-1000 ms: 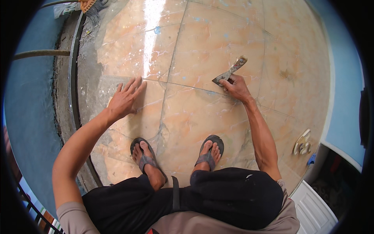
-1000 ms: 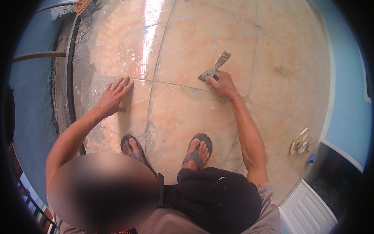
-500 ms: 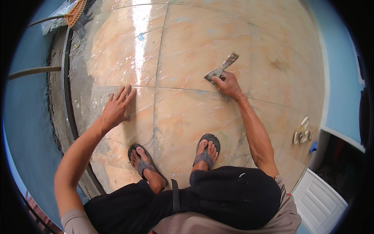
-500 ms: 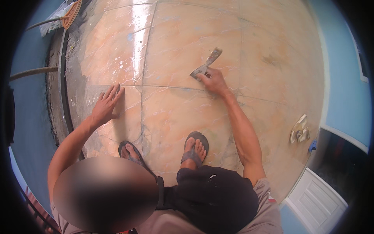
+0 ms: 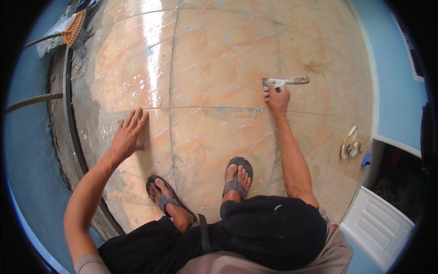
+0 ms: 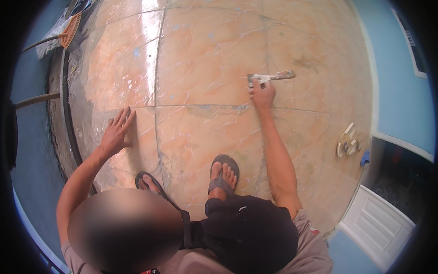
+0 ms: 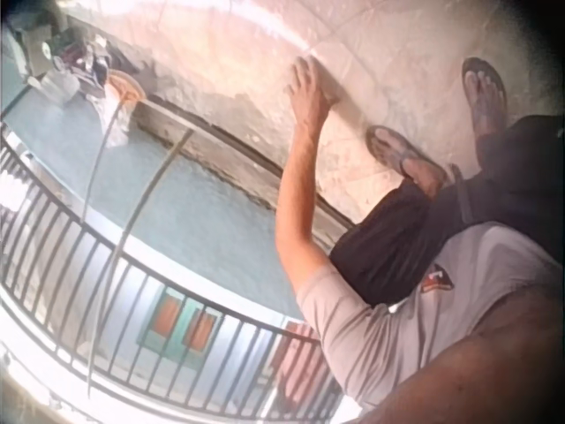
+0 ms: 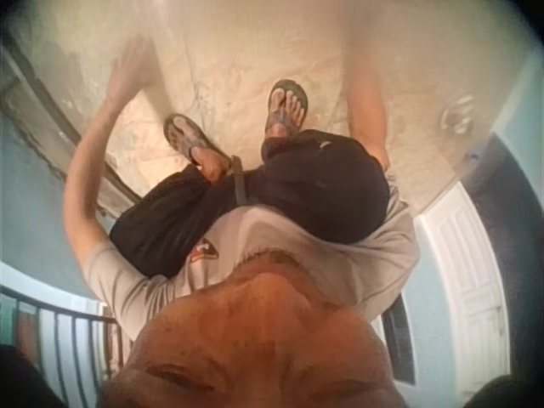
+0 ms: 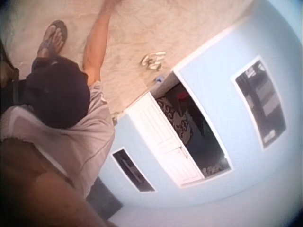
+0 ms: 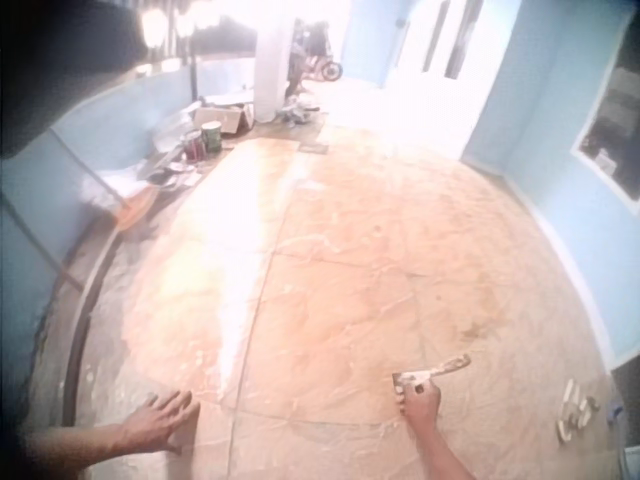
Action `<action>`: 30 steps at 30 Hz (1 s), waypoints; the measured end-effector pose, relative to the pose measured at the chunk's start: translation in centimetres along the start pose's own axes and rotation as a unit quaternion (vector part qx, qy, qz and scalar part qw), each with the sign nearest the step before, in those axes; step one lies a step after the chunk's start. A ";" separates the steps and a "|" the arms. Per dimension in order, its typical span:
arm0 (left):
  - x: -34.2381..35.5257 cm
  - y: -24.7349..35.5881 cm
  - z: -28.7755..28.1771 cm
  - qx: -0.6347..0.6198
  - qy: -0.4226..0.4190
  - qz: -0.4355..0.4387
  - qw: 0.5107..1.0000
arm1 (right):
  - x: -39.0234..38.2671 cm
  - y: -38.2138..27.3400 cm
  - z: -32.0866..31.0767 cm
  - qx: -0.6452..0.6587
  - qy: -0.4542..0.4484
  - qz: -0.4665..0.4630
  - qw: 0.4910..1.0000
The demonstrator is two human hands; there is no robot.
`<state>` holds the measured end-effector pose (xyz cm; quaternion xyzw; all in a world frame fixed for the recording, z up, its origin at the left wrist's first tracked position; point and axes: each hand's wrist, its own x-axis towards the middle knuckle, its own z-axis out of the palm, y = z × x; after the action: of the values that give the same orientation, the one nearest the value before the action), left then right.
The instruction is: The person uses a putty knife to apply grout into the gaps between floor tiles. They repeatedly scrape and smooth the grout along the tile seams while standing on the tiled surface.
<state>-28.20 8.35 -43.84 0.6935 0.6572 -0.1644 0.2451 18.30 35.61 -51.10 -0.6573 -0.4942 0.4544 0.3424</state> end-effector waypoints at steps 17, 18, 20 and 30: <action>0.0 0.4 -0.4 -0.002 -0.011 -0.007 1.000 | -3.2 0.1 7.2 -0.116 -0.087 -0.148 0.978; 0.0 0.4 -0.3 0.001 -0.015 -0.006 1.000 | -2.4 -0.1 7.3 -0.120 -0.075 -0.165 0.976; -0.1 0.5 -0.5 -0.003 -0.009 -0.008 1.000 | 0.2 -0.7 6.3 -0.089 -0.026 -0.149 0.985; 0.2 0.9 -0.6 -0.006 0.004 -0.003 1.000 | -1.7 -0.6 10.6 -0.101 -0.092 -0.184 0.973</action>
<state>-27.36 8.79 -43.33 0.6905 0.6614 -0.1582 0.2464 7.96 34.16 -53.83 -0.5415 -0.6795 0.3897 0.3054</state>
